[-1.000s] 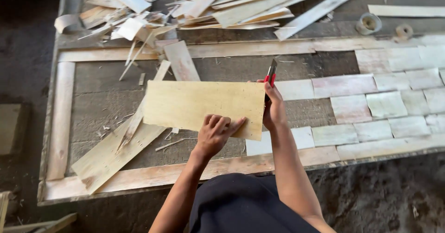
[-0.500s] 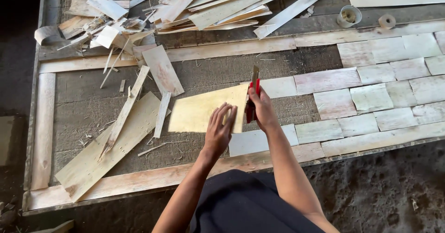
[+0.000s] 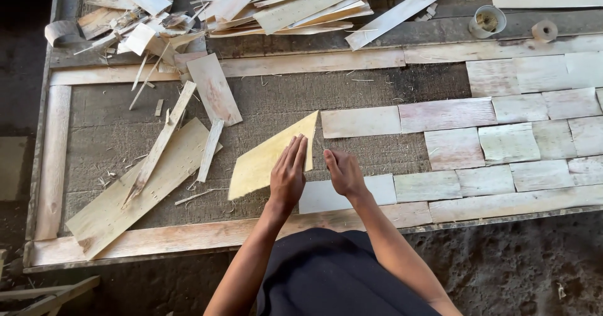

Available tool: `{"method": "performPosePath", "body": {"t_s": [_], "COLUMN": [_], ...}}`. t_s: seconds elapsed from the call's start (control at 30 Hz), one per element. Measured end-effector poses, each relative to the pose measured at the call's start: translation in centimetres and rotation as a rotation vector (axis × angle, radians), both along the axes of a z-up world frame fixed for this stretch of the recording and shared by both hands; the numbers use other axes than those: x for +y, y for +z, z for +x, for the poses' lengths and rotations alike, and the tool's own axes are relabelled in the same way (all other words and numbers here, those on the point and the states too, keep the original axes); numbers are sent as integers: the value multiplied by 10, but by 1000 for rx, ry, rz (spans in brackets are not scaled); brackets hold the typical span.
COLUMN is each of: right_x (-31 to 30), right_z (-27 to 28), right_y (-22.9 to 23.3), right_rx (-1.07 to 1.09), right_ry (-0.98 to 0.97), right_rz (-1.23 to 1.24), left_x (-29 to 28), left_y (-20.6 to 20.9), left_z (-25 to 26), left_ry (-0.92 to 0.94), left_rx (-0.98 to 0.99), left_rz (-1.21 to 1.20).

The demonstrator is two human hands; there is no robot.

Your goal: The person uses a red utility knife to cut a rectangular piece of light-colored wood on a workbench. They trim the edges and then place the cut piece into a gap in a partially assembled wooden panel. The person repeats this process with another piece of wood.

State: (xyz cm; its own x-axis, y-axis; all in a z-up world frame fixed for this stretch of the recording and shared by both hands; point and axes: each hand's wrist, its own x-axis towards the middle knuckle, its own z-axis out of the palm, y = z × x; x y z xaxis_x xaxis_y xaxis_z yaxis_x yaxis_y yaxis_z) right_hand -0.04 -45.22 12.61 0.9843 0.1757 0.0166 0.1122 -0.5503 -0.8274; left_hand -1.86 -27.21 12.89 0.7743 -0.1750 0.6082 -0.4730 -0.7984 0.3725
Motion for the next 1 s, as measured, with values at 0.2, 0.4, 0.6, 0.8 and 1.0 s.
{"method": "performPosePath", "body": {"t_s": [0.2,0.4,0.6,0.8,1.0], "right_x": [-4,-19,-22,-15,-14], "right_z": [0,6,19,34,51], "right_y": [13,-1,-1,2,-7], "right_rx": [22,-6,17,-33,-44], "right_ry": [4,-14,-41,-77,-89], "right_rz": [-127,-186,-183,-238,-220], "left_x": [-22,-37,-49,-51,-49], "left_y": [18,-1,-7,-4,-3], "left_z": [-1,4,11,24,36], "left_ry": [60,126,173,206,211], "left_rx": [-24,-50,-1,9,20], "left_rz": [-16,18,22,32,55]}}
